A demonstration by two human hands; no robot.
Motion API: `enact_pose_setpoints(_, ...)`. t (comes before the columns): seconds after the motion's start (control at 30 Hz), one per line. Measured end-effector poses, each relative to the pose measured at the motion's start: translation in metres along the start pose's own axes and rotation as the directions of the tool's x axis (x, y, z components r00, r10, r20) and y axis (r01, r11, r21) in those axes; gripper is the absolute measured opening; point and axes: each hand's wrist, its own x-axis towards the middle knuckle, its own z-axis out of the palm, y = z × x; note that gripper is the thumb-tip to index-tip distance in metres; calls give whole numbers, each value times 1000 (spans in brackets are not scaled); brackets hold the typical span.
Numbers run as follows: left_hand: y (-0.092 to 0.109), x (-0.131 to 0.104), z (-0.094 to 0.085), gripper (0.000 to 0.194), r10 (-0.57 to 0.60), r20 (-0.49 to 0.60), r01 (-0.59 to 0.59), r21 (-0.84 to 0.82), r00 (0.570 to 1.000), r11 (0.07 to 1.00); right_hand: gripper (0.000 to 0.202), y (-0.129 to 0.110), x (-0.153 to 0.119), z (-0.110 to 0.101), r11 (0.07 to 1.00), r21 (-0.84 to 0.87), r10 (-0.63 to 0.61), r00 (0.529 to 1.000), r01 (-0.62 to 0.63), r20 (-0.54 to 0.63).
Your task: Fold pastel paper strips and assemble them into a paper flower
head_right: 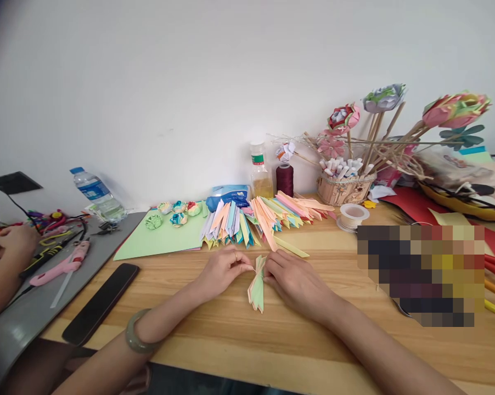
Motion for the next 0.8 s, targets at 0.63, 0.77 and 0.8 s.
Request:
enact_pose_setpoints(0.63, 3, 1, 2, 16, 152, -15, -151, 60, 988, 987, 21, 2, -1, 9, 999, -30, -37, 999, 37, -20)
enact_pose_setpoints(0.77, 11, 2, -1, 13, 161, 95, -121, -337, 982, 934, 21, 2, 0, 8, 998, -25, -55, 998, 54, -18)
enact_pose_setpoints(0.8, 12, 1, 0, 13, 151, 131, -92, -379, 980, 921, 20, 3, 0, 9, 998, -25, -52, 998, 52, -22)
